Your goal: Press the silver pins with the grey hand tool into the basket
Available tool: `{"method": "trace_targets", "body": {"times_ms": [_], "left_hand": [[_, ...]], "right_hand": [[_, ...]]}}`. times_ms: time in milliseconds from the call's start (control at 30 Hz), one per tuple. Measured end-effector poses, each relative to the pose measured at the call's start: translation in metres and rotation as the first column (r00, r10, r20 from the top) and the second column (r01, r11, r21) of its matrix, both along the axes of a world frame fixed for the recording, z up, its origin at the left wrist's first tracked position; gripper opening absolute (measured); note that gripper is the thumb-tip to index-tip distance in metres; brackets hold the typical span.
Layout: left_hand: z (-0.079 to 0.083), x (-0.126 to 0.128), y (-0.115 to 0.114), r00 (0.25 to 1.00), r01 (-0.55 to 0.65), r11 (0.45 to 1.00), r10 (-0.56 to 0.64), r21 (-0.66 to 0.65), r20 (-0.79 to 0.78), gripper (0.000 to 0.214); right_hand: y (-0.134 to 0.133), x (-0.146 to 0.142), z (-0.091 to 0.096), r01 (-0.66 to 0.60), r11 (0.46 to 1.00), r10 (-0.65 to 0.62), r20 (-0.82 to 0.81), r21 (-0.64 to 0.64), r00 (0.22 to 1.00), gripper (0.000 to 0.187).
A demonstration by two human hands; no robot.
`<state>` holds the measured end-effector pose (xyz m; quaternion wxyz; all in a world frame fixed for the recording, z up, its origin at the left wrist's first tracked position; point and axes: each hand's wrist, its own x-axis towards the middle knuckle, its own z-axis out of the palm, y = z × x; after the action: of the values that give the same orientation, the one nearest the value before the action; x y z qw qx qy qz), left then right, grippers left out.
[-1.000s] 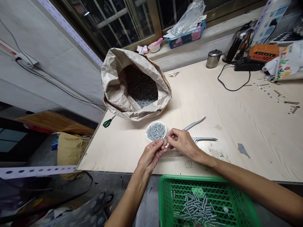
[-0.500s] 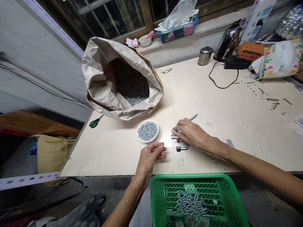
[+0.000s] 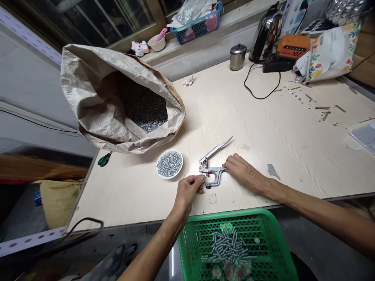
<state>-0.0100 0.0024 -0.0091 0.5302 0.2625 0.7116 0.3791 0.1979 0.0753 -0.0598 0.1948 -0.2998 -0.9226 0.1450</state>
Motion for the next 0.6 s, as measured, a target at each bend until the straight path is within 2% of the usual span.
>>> {"method": "trace_targets", "body": {"times_ms": [233,433,600], "left_hand": [[0.0,0.005,0.002,0.999,0.017,0.999,-0.018,-0.033,-0.039,0.039],[0.002,0.008,0.004,0.998,0.021,0.996,-0.027,-0.091,-0.064,0.029],[0.01,0.011,0.004,0.998,0.015,0.99,-0.023,-0.141,-0.059,0.02]], "right_hand": [[-0.005,-0.001,-0.002,0.037,0.998,-0.035,-0.035,0.046,0.999,0.027],[-0.007,-0.002,0.003,0.056,0.994,-0.052,-0.046,0.097,0.998,0.03],[-0.01,-0.002,0.005,0.069,0.991,-0.067,-0.02,0.115,0.998,0.029]]}}
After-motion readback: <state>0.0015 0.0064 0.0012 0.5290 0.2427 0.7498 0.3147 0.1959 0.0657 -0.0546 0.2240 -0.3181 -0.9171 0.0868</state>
